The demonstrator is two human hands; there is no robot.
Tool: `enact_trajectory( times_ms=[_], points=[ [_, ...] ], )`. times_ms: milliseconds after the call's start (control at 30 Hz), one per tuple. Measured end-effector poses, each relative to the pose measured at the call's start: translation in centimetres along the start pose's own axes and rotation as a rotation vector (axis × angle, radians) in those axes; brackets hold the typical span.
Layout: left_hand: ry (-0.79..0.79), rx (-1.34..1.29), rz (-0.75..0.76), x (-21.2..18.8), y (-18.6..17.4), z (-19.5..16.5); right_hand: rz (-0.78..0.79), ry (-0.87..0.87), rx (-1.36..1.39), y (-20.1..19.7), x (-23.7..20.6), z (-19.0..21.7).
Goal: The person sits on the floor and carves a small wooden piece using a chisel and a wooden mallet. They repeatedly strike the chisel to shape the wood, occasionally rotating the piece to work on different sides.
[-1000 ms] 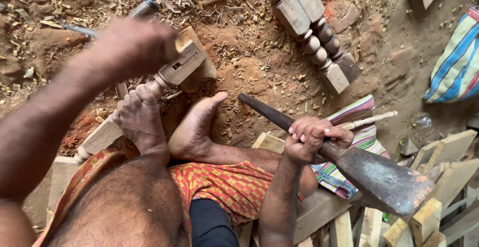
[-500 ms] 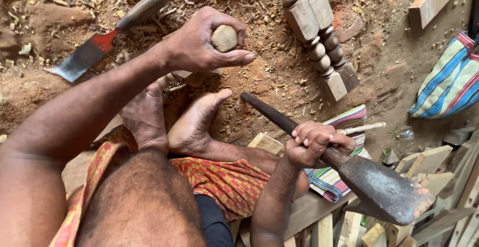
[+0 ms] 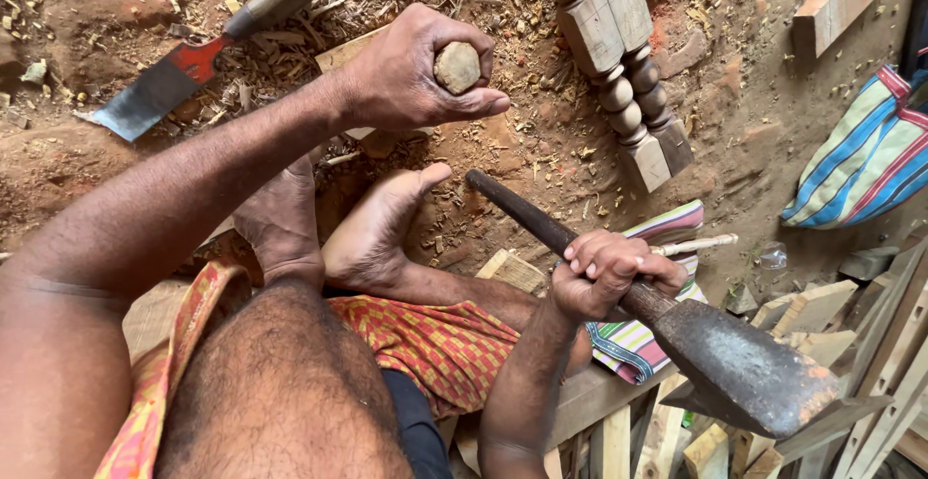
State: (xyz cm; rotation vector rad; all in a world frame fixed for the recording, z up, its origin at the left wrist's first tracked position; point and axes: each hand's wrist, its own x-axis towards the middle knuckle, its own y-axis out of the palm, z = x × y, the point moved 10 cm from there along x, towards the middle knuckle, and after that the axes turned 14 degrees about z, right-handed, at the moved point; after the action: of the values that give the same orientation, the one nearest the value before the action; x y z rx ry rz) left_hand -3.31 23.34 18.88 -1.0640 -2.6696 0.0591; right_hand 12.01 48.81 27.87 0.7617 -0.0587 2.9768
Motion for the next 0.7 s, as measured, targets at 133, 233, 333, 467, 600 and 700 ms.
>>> enact_trajectory(
  times_ms=[133, 233, 333, 467, 600, 700],
  points=[
    [-0.048, 0.056, 0.027, 0.5, 1.3, 0.9, 0.011, 0.009, 0.008, 0.0, 0.0, -0.1],
    [-0.028, 0.039, 0.157, 1.6, 2.5, 1.3, 0.018, 0.017, 0.025, 0.2, 0.2, -0.2],
    [0.002, 0.069, 0.015, 2.1, 0.9, 1.1, 0.023, 0.016, 0.025, 0.3, 0.2, -0.3],
    [-0.204, 0.12, -0.091, 1.9, 0.8, 2.4, 0.025, 0.006, 0.014, 0.1, 0.2, -0.2],
    [-0.116, 0.036, 0.005, 2.0, 1.9, 2.1, 0.017, 0.013, 0.01, 0.1, 0.1, -0.2],
    [-0.048, 0.11, -0.065, 1.8, 0.5, 2.1, 0.028, 0.009, 0.029, 0.5, 0.3, 0.0]
  ],
)
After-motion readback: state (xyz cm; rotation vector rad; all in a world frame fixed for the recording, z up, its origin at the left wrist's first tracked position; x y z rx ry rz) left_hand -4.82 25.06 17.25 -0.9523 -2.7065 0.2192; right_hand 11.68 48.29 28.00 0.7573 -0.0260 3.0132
